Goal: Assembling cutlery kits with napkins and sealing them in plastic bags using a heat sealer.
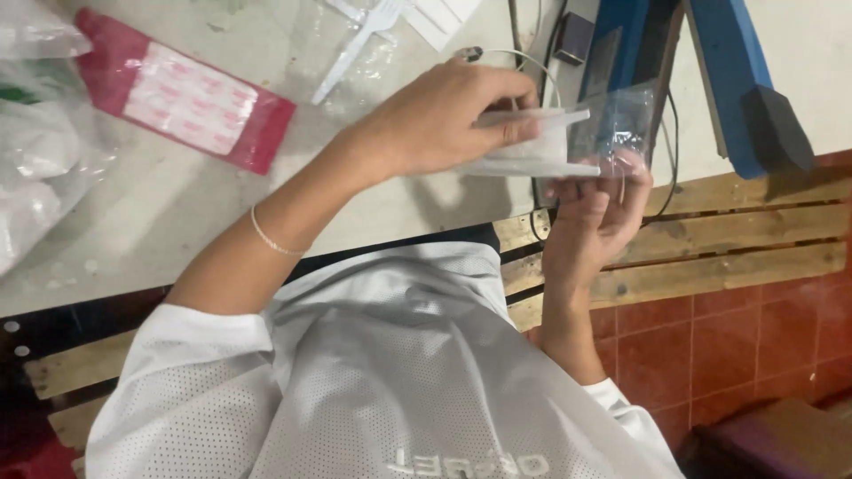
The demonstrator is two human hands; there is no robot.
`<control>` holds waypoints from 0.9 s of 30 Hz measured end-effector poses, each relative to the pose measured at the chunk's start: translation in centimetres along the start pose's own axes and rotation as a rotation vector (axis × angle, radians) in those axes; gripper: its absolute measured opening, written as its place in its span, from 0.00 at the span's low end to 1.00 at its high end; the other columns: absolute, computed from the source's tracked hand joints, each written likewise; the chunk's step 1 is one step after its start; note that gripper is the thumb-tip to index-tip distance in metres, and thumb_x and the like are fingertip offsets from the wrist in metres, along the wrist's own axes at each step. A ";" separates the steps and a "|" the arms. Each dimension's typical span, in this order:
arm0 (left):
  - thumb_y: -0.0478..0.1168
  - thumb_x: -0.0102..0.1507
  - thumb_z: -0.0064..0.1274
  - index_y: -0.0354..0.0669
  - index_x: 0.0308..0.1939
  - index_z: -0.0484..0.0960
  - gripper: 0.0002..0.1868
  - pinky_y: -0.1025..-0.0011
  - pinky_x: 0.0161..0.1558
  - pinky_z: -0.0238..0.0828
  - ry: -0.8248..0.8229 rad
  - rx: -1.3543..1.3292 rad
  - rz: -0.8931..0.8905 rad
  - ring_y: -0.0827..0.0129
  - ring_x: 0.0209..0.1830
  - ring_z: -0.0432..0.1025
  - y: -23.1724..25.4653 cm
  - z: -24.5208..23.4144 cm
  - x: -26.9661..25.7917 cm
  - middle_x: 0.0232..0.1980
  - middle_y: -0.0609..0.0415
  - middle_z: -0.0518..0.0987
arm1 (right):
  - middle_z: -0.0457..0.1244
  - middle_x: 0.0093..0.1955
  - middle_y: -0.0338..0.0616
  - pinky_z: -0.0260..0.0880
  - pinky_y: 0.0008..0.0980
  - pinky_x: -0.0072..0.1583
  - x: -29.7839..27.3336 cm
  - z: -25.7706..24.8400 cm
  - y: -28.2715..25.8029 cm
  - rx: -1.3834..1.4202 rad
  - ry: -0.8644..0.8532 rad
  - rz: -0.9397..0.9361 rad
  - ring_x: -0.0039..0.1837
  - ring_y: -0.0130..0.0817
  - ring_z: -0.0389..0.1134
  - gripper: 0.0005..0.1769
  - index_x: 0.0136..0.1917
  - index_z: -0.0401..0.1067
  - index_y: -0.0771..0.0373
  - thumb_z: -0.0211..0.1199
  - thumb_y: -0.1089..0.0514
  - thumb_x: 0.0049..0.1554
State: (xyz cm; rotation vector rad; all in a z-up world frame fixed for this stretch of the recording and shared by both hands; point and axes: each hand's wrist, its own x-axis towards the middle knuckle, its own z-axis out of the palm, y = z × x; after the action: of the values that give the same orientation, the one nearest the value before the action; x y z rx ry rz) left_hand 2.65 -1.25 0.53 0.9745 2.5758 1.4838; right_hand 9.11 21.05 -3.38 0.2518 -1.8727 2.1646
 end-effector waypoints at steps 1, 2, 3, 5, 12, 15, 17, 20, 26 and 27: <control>0.58 0.73 0.43 0.46 0.35 0.75 0.22 0.72 0.27 0.56 0.003 0.006 -0.002 0.73 0.21 0.63 0.7 -0.3 -1.0 0.28 0.59 0.74 | 0.61 0.49 0.43 0.69 0.31 0.47 0.2 0.3 0.2 0.006 -0.004 -0.002 0.43 0.30 0.61 0.29 0.65 0.60 0.57 0.65 0.37 0.64; 0.57 0.73 0.43 0.46 0.38 0.77 0.21 0.71 0.26 0.58 0.033 0.008 -0.010 0.73 0.19 0.65 1.5 -0.6 -1.9 0.26 0.60 0.75 | 0.63 0.50 0.41 0.72 0.31 0.51 0.4 0.5 0.3 -0.039 -0.030 -0.080 0.47 0.30 0.64 0.28 0.62 0.65 0.58 0.65 0.35 0.64; 0.56 0.73 0.42 0.46 0.41 0.79 0.20 0.70 0.24 0.60 0.063 0.009 -0.019 0.72 0.17 0.68 2.2 -0.8 -2.8 0.24 0.60 0.75 | 0.64 0.51 0.39 0.74 0.30 0.55 0.6 0.7 0.5 -0.083 -0.057 -0.159 0.51 0.29 0.67 0.27 0.59 0.71 0.59 0.64 0.34 0.64; 0.55 0.73 0.41 0.43 0.43 0.79 0.20 0.75 0.21 0.61 0.087 0.014 -0.005 0.74 0.17 0.68 2.9 -0.4 -5.0 0.25 0.60 0.76 | 0.66 0.46 0.41 0.74 0.32 0.54 0.4 2.0 -0.5 -0.097 -0.069 -0.193 0.48 0.31 0.69 0.22 0.54 0.71 0.60 0.64 0.39 0.65; 0.54 0.73 0.37 0.38 0.45 0.79 0.24 0.81 0.21 0.54 0.235 -0.137 -0.075 0.78 0.18 0.63 6.0 1.8 -10.8 0.27 0.60 0.74 | 0.67 0.38 0.43 0.73 0.33 0.53 -1.8 4.0 -2.4 -0.031 -0.146 -0.202 0.43 0.36 0.70 0.13 0.45 0.75 0.61 0.63 0.51 0.66; 0.57 0.71 0.38 0.41 0.41 0.78 0.24 0.73 0.28 0.63 0.326 -0.240 -0.165 0.72 0.26 0.72 7.9 2.2 -12.3 0.31 0.58 0.78 | 0.65 0.39 0.44 0.71 0.35 0.48 -2.4 4.3 -2.7 0.023 -0.154 -0.181 0.41 0.36 0.66 0.14 0.45 0.74 0.64 0.66 0.51 0.65; 0.55 0.71 0.38 0.41 0.41 0.78 0.22 0.72 0.31 0.63 0.369 -0.231 -0.175 0.71 0.28 0.72 8.3 3.0 -13.2 0.32 0.58 0.78 | 0.65 0.40 0.44 0.71 0.34 0.48 -2.8 4.4 -2.9 0.001 -0.188 -0.173 0.42 0.36 0.67 0.16 0.48 0.75 0.64 0.65 0.48 0.65; 0.52 0.72 0.39 0.40 0.42 0.79 0.21 0.71 0.36 0.66 0.430 -0.215 -0.183 0.68 0.32 0.74 8.9 4.0 -14.2 0.35 0.57 0.80 | 0.66 0.40 0.45 0.72 0.34 0.48 -3.2 4.7 -3.4 -0.036 -0.227 -0.178 0.42 0.36 0.68 0.16 0.48 0.74 0.63 0.64 0.47 0.66; 0.49 0.72 0.42 0.37 0.42 0.79 0.19 0.71 0.37 0.69 0.536 -0.213 -0.153 0.67 0.32 0.76 9.3 5.2 -15.3 0.36 0.55 0.81 | 0.67 0.39 0.43 0.73 0.35 0.48 -3.6 5.1 -3.8 -0.057 -0.268 -0.176 0.41 0.37 0.69 0.17 0.45 0.74 0.62 0.65 0.45 0.65; 0.49 0.72 0.41 0.37 0.41 0.80 0.19 0.71 0.37 0.69 0.539 -0.217 -0.155 0.67 0.32 0.76 9.4 5.2 -15.4 0.36 0.55 0.81 | 0.67 0.39 0.43 0.73 0.35 0.48 -3.7 5.2 -3.9 -0.056 -0.281 -0.166 0.41 0.37 0.69 0.18 0.45 0.75 0.62 0.65 0.45 0.65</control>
State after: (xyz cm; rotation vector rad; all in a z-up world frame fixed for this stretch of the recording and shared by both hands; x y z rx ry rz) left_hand 21.38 -1.84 0.65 0.3743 2.6375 2.1585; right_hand 13.56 16.10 -0.05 0.7072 -1.9719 2.0482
